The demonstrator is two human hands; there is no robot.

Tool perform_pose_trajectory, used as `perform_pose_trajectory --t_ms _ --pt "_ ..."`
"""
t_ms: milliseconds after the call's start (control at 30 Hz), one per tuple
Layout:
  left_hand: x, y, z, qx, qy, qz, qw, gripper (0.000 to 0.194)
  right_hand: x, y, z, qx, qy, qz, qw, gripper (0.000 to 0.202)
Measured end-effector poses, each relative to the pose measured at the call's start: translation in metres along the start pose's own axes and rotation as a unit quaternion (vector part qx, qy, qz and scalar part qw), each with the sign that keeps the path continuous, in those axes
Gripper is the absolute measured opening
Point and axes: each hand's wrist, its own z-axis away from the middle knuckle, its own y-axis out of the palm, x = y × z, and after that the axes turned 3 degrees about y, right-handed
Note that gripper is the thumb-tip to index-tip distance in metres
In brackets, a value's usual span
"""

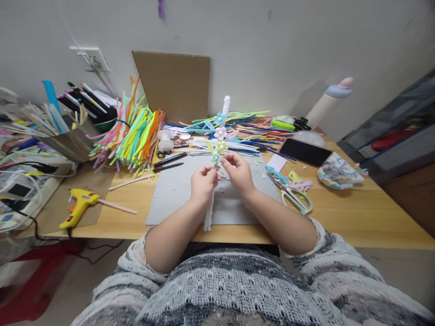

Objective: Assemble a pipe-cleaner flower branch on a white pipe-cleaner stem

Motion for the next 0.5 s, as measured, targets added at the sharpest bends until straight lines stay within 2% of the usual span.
perform_pose_trajectory --t_ms 167,267,433,500 --pt "0.001 0.004 0.005 -0.035 0.007 -0.02 0.999 0.02 0.006 0.017 0.003 -0.01 0.104 -0.132 0.986 0.026" --pt "0.0 0.003 0.006 -0.043 0.006 -0.044 0.998 0.019 0.01 0.023 0.005 -0.007 0.134 -0.191 0.972 0.028" --pt "0.0 0.001 0.006 -0.055 0.019 -0.086 0.995 0.018 0.011 0.03 0.007 -0.013 0.151 -0.157 0.976 0.032" --pt "0.001 0.0 0.006 -0.058 0.027 -0.091 0.994 0.017 0.009 0.032 0.007 -0.018 0.137 -0.125 0.982 0.033"
